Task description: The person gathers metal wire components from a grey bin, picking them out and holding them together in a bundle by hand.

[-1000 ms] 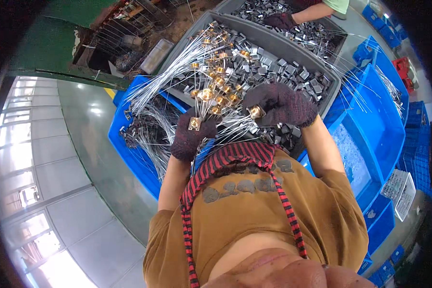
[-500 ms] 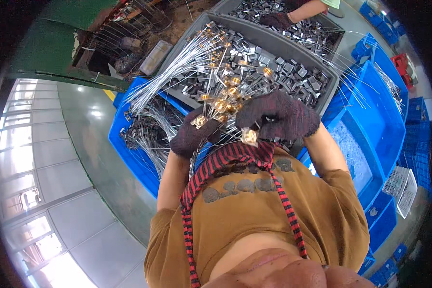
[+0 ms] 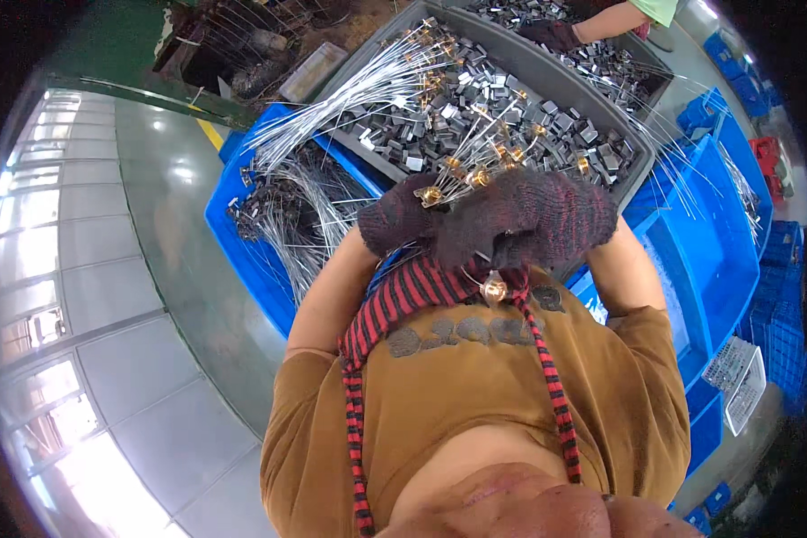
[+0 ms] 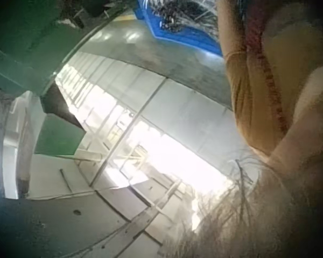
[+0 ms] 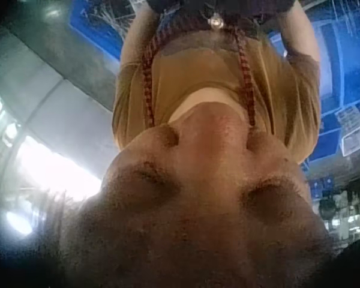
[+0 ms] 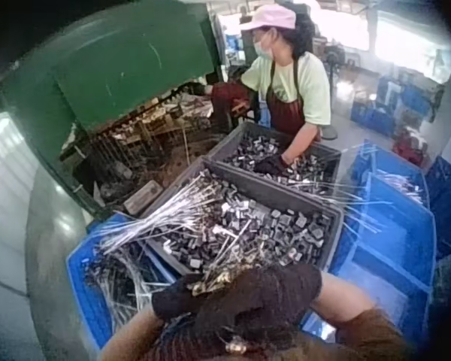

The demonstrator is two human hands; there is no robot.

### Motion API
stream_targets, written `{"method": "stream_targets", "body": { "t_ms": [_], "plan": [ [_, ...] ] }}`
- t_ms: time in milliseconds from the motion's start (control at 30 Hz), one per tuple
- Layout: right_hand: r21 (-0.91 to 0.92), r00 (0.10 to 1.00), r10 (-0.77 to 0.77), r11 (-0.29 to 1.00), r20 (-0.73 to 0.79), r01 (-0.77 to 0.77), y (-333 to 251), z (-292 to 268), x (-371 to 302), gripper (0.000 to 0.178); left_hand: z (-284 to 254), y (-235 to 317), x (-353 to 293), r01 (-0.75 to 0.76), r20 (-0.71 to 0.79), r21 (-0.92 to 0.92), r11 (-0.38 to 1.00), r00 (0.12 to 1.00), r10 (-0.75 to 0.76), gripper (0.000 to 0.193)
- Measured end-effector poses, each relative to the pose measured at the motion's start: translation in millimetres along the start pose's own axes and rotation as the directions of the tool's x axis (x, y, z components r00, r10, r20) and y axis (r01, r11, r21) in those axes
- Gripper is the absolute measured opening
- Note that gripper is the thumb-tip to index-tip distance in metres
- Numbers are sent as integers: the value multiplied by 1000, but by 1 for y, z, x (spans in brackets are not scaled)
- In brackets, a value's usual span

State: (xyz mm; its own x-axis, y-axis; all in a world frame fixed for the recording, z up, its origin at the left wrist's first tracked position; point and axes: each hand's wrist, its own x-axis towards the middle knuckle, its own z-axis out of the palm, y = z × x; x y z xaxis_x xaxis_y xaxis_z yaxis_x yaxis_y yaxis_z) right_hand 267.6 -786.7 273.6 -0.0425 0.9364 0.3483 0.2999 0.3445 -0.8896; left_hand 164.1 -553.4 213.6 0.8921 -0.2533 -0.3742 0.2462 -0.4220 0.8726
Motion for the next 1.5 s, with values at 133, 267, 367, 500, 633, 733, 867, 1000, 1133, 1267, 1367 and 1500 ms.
{"method": "stream_targets", "body": {
  "t_ms": [133,267,367,500,633,733,867,1000,1133,1267,1367,1500],
  "plan": [
    [-136,999,-41,990,26,44,-1,-8,-2,34,-4,-18,0,23,27,-18,1000,999,-22,60],
    [-21,996,-38,999,79,39,-7,-9,1,35,-2,-1,-3,132,-3,-14,991,991,-132,53],
    [-54,990,-91,994,108,97,-2,-6,7,36,-1,-27,4,105,49,-116,988,994,-100,46],
    [-158,982,122,983,145,-98,17,2,0,36,-8,-76,26,-264,188,145,953,954,236,42],
    [-14,930,-178,981,321,192,2,0,41,36,-12,-67,21,-365,208,320,874,927,311,42],
    [83,881,-212,977,422,195,10,7,49,36,-7,-32,12,-328,254,410,851,937,239,45],
    [158,868,-262,964,422,214,17,9,53,36,-4,-17,13,-49,175,67,997,984,37,51],
    [120,935,-188,980,301,158,18,14,48,38,9,-56,33,-318,219,115,941,932,288,49],
    [-102,999,19,995,33,-15,9,9,29,40,26,-96,52,-630,286,243,737,773,566,49],
    [-47,999,-2,999,-42,0,13,-5,9,34,23,-78,46,-362,261,-123,924,887,382,41],
    [41,997,-21,999,75,18,13,-3,8,31,1,-1,30,-475,565,625,620,823,60,60],
    [-75,976,162,986,144,-152,16,3,-3,28,-2,19,17,35,336,303,952,931,-141,63]
  ]
}}
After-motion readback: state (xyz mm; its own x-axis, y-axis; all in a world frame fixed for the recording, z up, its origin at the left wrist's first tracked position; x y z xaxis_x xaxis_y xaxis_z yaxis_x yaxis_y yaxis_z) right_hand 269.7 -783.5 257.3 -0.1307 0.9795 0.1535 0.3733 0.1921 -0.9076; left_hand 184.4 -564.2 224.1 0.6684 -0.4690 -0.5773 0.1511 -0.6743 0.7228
